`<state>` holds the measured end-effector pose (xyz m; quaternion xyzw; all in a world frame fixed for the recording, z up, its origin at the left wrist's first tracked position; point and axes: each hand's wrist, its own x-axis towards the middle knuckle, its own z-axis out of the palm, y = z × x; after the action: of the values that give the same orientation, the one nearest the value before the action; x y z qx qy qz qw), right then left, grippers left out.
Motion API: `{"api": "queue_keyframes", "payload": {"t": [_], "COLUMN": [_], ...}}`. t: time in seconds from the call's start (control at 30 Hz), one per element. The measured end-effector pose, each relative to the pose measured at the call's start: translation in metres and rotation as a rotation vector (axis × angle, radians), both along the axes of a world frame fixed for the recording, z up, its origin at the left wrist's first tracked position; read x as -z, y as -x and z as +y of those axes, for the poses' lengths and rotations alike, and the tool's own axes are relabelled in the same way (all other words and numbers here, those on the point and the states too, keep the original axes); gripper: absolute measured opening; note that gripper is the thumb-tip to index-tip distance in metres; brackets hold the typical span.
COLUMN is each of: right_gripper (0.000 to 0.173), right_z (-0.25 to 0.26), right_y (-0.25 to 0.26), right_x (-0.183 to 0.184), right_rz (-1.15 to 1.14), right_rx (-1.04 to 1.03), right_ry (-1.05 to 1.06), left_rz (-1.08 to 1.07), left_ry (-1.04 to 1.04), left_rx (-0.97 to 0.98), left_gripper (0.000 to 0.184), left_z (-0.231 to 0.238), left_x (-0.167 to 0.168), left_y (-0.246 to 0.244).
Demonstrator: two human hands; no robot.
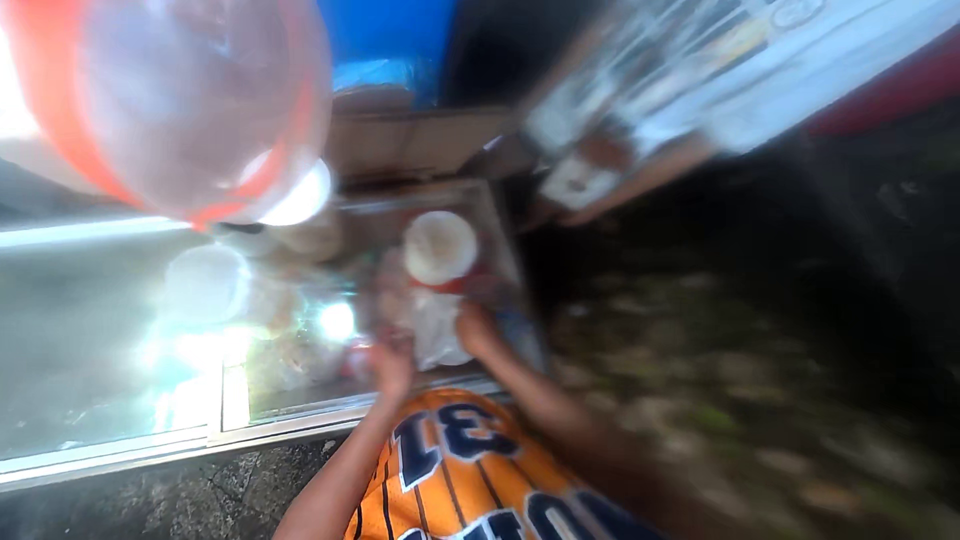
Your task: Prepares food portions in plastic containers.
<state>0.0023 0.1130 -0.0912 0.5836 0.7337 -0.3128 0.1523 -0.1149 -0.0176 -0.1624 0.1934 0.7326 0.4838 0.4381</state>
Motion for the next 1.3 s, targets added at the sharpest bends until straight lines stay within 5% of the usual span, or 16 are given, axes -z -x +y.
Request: {"api": "queue_keyframes", "payload": {"t": [0.33, 0.5, 0.63, 0.73, 0.87, 1.3], "right_gripper": [0.034, 0.034, 0.034, 0.033, 0.037, 0.036], "right_z": [-0.05, -0.053, -0.028, -0.004, 0.013, 0.0], "right_y": [-0.08, -0.062, -0.02, 0.014, 0.03, -0.036], "right_x": [0.01, 0.003, -0.006, 0.042, 0.089, -0.008], "right_rz": [0.366, 0.397, 0.295, 0.155, 0.019, 0.133], "right_rx": [0.424, 0.263, 0.011, -0.17, -0.16, 0.046], "right_ry": [-0.027, -0.19, 0.101, 0.328, 0.31, 0.042], "left_rz": [-0.021, 0.213, 0.35, 0.447, 0.512, 0.06], "left_ry": [-0.129, -0.1, -0.027, 0.184, 0.257, 0.078], "left_rx": [0.05, 0.132, 0.114, 0.217, 0.312, 0.095], "left_gripper": [0.027, 0.028, 0.031, 0.039, 0.039, 0.032], "left_z": [-0.021, -0.013, -0.008, 0.004, 0.015, 0.002], "left_x": [-0.009, -0.013, -0.018, -0.028, -0.024, -0.015], "left_y": [-0.016, -0.024, -0.028, -0.025, -0.024, -0.005]}}
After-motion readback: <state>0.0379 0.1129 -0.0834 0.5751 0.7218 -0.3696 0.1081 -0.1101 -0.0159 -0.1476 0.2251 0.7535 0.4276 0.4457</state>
